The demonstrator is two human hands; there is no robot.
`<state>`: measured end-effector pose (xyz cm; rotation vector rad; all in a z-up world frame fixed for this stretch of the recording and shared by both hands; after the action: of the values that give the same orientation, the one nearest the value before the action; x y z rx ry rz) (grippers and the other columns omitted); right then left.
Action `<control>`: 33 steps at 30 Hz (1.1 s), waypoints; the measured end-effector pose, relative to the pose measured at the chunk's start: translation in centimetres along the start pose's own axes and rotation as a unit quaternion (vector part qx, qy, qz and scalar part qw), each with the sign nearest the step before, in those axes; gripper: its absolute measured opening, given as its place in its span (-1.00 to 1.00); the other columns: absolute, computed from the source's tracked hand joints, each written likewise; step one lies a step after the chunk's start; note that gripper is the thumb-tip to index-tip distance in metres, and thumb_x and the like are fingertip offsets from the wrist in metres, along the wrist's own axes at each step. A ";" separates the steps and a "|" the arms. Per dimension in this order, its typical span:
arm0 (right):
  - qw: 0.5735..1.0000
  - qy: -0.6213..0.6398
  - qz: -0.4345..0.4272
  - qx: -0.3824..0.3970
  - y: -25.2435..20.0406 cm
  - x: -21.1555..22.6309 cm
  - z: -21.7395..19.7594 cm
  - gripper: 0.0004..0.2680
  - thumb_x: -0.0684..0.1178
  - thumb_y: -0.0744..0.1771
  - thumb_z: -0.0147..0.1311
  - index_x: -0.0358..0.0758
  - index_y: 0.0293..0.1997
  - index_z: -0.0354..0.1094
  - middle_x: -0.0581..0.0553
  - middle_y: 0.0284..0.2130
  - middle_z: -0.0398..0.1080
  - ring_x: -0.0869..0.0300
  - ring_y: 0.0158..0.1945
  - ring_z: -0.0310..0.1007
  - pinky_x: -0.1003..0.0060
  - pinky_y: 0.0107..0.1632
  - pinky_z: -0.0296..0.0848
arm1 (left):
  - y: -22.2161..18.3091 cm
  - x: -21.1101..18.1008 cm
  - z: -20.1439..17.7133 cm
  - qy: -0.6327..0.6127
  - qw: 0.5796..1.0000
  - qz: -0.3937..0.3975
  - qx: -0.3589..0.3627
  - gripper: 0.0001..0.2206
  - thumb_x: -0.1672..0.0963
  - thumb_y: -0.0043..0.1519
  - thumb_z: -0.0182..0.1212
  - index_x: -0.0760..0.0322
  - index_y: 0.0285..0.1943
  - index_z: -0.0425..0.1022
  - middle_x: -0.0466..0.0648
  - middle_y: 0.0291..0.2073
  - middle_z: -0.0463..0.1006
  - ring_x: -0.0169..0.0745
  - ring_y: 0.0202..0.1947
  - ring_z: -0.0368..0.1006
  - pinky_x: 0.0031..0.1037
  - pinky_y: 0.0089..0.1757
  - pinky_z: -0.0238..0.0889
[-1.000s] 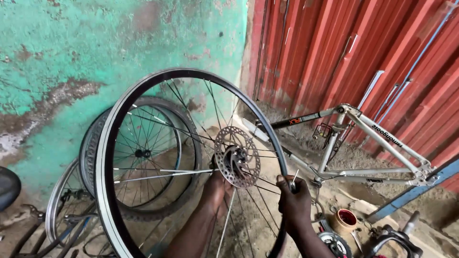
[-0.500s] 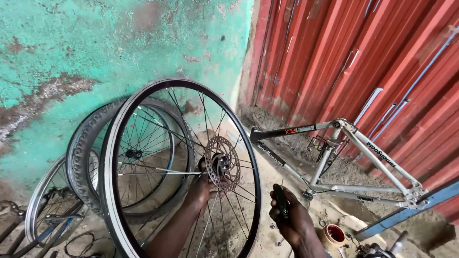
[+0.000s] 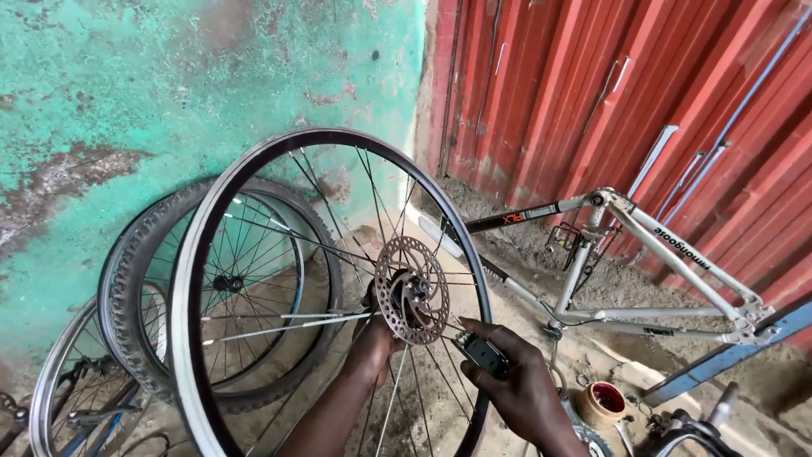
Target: Tightening the bolts on a bicycle disc brake rotor using a multi-tool.
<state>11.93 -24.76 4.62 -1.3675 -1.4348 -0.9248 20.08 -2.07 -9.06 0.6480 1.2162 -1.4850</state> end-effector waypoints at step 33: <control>0.910 0.385 0.152 0.004 4.8 -5.2 3.9 -0.70 0.16 0.45 -0.14 -0.32 -0.01 0.33 -0.18 -0.25 0.42 0.05 -0.21 0.50 0.10 -0.06 0.57 | -1.9 -2.2 -1.6 -0.125 0.991 0.021 0.052 -0.43 -0.21 0.42 -0.01 0.25 0.31 0.35 0.00 -0.09 0.38 0.06 -0.05 0.52 0.26 -0.16 0.65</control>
<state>16.06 -22.14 -1.83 -0.9967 -0.6035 -1.0768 18.61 0.04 -7.02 0.5350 0.9328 -1.5511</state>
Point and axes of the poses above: each hand's wrist, its own y-axis towards the middle knuckle, its own z-axis out of the palm, x = y × z, the point moved 10 cm from there along y, towards the middle knuckle
